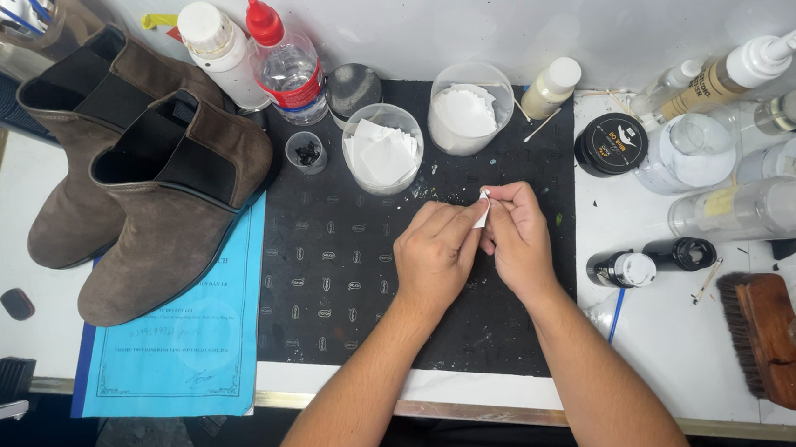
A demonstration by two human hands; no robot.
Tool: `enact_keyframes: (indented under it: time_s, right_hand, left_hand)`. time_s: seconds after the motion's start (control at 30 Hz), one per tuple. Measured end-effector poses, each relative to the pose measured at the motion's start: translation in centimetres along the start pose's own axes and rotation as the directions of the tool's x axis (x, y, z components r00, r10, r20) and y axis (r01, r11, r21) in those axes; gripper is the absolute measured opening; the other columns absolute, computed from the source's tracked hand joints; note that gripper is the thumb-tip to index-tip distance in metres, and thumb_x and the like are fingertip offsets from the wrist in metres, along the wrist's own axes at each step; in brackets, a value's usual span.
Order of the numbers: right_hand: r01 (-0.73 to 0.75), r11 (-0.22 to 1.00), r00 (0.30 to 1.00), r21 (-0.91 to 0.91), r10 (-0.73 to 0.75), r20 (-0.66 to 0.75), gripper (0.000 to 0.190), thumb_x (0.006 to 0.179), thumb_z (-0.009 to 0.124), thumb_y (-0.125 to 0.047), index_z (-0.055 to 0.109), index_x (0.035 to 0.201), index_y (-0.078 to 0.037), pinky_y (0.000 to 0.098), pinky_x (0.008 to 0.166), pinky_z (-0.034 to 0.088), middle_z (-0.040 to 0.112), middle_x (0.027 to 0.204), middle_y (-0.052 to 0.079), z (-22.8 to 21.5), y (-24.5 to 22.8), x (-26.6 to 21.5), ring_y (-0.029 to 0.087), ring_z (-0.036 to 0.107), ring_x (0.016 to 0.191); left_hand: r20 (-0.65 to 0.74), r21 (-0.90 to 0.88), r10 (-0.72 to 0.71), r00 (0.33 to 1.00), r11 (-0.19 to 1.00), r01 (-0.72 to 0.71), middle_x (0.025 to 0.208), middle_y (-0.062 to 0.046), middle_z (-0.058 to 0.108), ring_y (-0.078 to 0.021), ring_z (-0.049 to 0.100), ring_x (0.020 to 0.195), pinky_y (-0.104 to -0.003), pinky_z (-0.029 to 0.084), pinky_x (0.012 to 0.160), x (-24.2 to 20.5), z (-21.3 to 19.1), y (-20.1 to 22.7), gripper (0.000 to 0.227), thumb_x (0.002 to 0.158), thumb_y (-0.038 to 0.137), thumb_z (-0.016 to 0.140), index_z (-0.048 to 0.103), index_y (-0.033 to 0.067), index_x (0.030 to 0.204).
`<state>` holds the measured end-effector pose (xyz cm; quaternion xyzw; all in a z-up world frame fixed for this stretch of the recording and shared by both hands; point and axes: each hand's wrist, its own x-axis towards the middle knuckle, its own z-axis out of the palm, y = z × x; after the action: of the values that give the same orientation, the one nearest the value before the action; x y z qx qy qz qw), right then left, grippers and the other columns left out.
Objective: The person repeatedly wipes a small metal tool with white paper towels, folding and replacing the towels as they become soiled. The person works at a cluttered bench with various bottles and containers nearby.
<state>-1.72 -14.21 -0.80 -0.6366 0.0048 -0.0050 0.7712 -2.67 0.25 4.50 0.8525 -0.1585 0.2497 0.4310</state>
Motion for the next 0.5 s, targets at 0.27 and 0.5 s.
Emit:
enact_keyframes:
  time_s: [0.27, 0.5]
  right_hand:
    - [-0.155, 0.955, 0.983, 0.254, 0.174, -0.055, 0.012, 0.105, 0.048, -0.005, 0.054, 0.115, -0.001, 0.0223, 0.050, 0.038, 0.058, 0.078, 0.001, 0.0, 0.3, 0.4, 0.004, 0.047, 0.060]
    - [-0.081, 0.980, 0.996, 0.184, 0.071, 0.062, 0.016, 0.101, 0.050, -0.004, 0.049, 0.117, -0.003, 0.0267, 0.055, 0.041, 0.040, 0.065, -0.003, -0.2, 0.1, 0.8, 0.006, 0.037, 0.057]
  left_hand:
    - [0.021, 0.019, 0.009, 1.000, 1.000, -0.010, 0.092, 0.000, 0.073, -0.0179, 0.069, 0.085, -0.031, 0.056, 0.070, 0.0, -0.2, 0.1, 0.026, 0.086, 0.007, 0.077, 0.077, 0.0125, 0.112]
    - [-0.075, -0.217, -0.381, 0.921, 0.908, 0.358, 0.094, -0.003, 0.073, -0.0126, 0.069, 0.077, -0.027, 0.054, 0.067, 0.7, -2.0, 0.5, 0.011, 0.094, 0.014, 0.074, 0.077, 0.0088, 0.103]
